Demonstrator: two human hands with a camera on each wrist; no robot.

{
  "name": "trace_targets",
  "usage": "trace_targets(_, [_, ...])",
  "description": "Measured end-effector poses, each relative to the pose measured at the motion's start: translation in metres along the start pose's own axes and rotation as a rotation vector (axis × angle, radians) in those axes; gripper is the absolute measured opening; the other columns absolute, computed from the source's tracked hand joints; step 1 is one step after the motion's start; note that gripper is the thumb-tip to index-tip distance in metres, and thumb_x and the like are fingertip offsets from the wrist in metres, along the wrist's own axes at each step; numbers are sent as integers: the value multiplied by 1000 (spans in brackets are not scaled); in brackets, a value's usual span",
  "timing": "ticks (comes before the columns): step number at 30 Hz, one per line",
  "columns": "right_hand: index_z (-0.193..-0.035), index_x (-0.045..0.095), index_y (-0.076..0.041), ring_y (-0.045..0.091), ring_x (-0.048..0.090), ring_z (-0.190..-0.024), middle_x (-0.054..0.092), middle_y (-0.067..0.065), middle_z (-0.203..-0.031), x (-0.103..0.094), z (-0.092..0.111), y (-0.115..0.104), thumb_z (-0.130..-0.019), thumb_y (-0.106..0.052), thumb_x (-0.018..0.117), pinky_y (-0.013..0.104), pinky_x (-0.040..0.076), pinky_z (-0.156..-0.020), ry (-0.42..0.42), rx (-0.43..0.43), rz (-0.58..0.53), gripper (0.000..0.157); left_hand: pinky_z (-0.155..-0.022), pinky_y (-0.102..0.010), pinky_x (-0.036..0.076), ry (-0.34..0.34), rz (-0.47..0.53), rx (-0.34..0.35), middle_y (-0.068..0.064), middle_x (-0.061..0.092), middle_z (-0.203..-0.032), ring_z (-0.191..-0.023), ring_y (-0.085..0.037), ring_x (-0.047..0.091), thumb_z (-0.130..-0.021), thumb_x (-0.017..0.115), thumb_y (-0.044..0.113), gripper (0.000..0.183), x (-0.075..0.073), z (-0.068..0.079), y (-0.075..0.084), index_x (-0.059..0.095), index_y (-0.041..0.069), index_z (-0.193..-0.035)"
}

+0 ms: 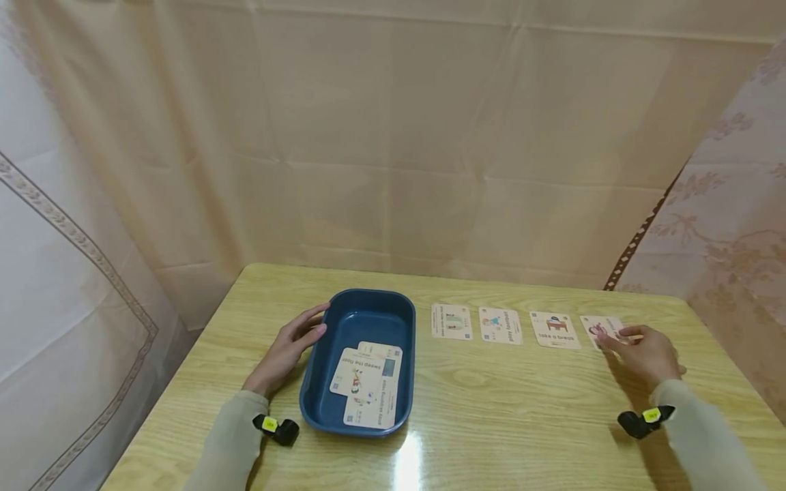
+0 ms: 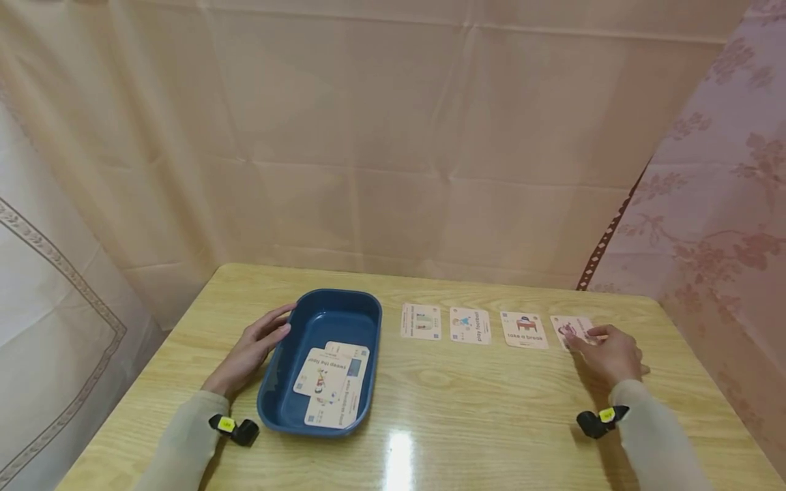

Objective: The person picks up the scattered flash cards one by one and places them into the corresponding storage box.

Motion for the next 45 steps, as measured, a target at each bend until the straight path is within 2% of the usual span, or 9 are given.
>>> trace_targets(3, [-127,52,9,60,39,-110,47,40,-128,1,-3,3,-92,-58,67,79,22,-87,-3,38,19,78,-115,-57,33,-2,-2,-2,-13,42,-155,-140,-36,42,-104,59,38,54,1,0,0,44,23,-154])
trace_targets(9, [-128,49,9,68,31,-115,41,42,-131,2,-5,5,-90,-59,68,86,15,-91,-15,53,59,79,-115,-57,33,-4,6,-2,-14,42,-155,-139,-37,42,-104,58,36,54,1,-1,0,44,22,-154])
trace_targets(20, [-136,40,13,69,27,-117,36,44,-134,1,-4,5,-88,-67,65,86,15,-92,-81,74,77,96,-115,-58,33,-11,16,7,-16,42,-155,-138,-37,43,-105,58,35,54,0,-2,0,43,20,-154])
trace_targets(28, [-136,38,17,69,27,-118,34,46,-134,1,-5,5,-84,-71,67,86,12,-94,-79,106,92,107,-115,-58,32,-15,-1,12,-18,42,-155,-138,-38,44,-106,56,34,54,0,-1,0,42,17,-155])
trace_targets(33, [-137,37,18,68,25,-121,32,47,-134,1,-5,5,-82,-70,69,85,11,-96,-73,134,101,109,-115,-58,32,-23,0,24,-19,42,-155,-138,-39,43,-106,55,32,53,0,0,0,42,17,-155])
trace_targets(39, [-138,38,19,72,20,-125,27,51,-134,0,-7,2,-83,-70,69,86,10,-97,-93,128,111,109,-115,-58,33,-20,-4,29,-19,42,-154,-138,-39,44,-106,55,31,53,0,0,0,41,16,-155])
trace_targets(45, [-138,38,21,73,17,-126,26,53,-134,-1,-9,0,-82,-69,71,87,10,-98,-124,131,112,110,-115,-57,33,-9,-9,0,-17,42,-155,-138,-38,44,-105,56,35,54,0,0,0,42,18,-155])
Point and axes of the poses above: each hand's wrist, its own z-axis away from the middle knuckle, its own x-axis out of the palm, y = z × x, the point moved 3 cm from there along -z, towards the middle knuckle
